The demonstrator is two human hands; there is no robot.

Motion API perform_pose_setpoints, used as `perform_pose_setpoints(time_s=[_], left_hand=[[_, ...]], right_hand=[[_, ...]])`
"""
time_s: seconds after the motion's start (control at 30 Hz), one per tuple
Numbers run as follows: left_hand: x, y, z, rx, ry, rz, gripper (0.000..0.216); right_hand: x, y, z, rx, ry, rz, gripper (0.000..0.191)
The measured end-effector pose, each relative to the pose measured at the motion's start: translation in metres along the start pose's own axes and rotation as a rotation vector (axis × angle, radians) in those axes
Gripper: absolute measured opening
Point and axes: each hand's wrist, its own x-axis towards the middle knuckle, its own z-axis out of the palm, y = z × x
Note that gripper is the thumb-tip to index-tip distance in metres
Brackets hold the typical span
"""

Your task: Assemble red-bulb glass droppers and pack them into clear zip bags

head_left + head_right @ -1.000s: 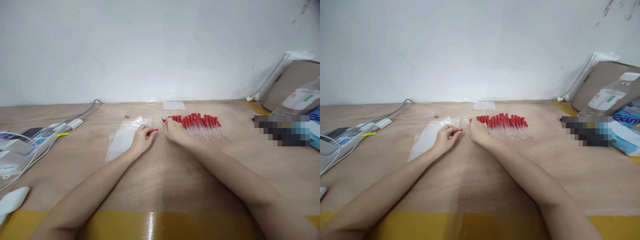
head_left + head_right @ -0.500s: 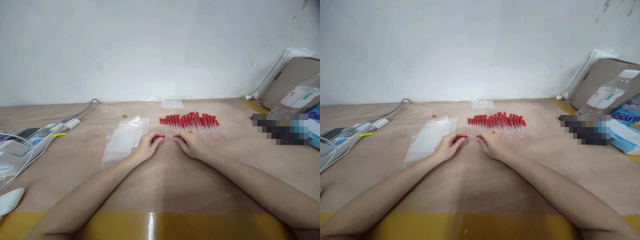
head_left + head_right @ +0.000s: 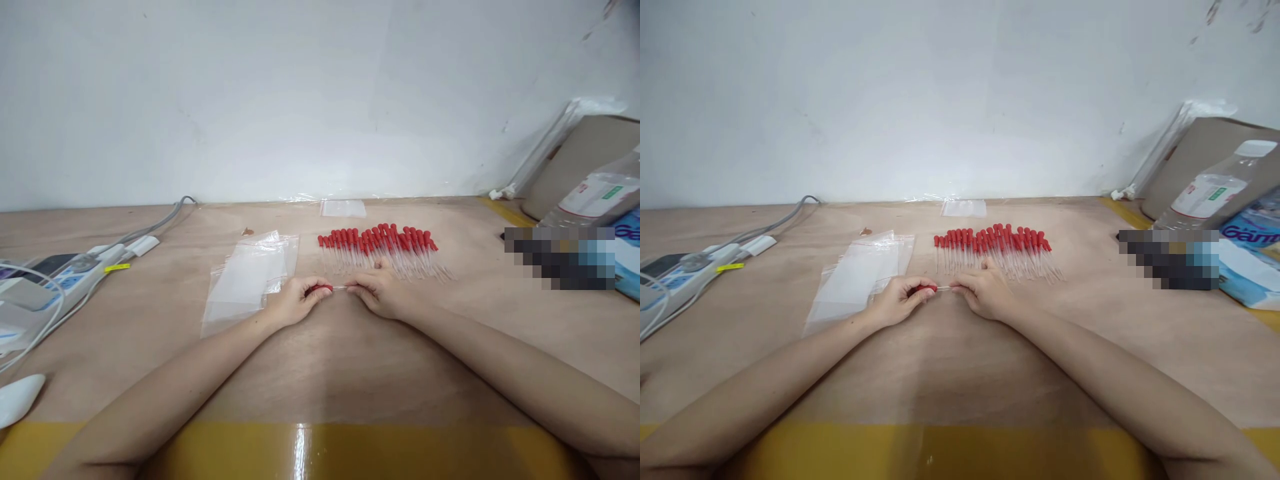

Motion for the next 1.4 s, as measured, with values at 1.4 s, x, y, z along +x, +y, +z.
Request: perform_pose_setpoints(time_s=[1.4], left_hand=[[0.002, -0.055, -0.052, 0.933, 0.204, -0.594, 0.052]], right_hand=[[0.057, 0.033, -0.011, -0.266, 0.02, 0.808, 0.027]])
